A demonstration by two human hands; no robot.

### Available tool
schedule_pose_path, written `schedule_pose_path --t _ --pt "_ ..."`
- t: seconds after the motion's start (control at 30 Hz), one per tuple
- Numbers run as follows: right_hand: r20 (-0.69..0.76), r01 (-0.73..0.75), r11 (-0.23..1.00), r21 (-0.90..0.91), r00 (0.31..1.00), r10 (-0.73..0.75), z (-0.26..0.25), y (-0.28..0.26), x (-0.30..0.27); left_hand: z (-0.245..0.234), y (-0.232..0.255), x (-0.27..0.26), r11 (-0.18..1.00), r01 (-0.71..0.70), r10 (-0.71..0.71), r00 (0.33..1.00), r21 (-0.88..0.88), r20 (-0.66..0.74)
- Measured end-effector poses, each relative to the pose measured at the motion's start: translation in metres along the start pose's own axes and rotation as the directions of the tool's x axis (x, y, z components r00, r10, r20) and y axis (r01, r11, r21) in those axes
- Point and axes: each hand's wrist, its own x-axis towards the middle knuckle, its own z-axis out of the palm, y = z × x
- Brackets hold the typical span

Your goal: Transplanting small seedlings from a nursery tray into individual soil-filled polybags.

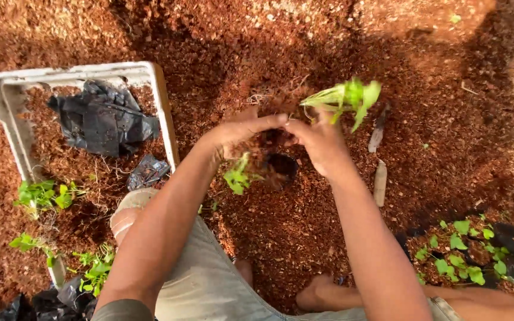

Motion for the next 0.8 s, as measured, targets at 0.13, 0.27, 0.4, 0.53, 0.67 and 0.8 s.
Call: schedule_pose_path --t 0.13,0.27,0.4,0.53,0.67,0.8 --pt "-0.022 0.165 0.819 0.55 0.983 -0.183 0.023 0.033 0.036 -0.032 -0.052 0.025 0.981 -0.125 0.115 0.991 -0.147 -0.074" --pt "0.017 0.135 0.833 0.537 0.985 -0.17 0.044 0.021 0.047 -0.054 -0.08 0.022 0.99 -0.144 0.14 0.968 -0.003 -0.21" --pt "0.059 0.273 0.864 0.424 0.943 -0.327 0.065 0.013 0.061 -0.053 -0.065 -0.01 0.965 -0.246 0.219 0.945 -0.087 -0.243" --pt "0.155 0.384 0.894 0.23 0.893 -0.423 0.077 0.021 0.076 -0.057 -0.101 0.002 0.883 -0.427 0.313 0.846 -0.197 -0.431" --pt "0.123 0.441 0.853 0.28 0.864 -0.488 0.083 -0.005 0.058 -0.069 -0.121 0.01 0.886 -0.444 0.323 0.796 -0.131 -0.513" --pt "0.148 0.33 0.871 0.364 0.903 -0.404 0.094 0.012 0.071 -0.06 -0.12 0.019 0.851 -0.511 0.375 0.751 -0.12 -0.543"
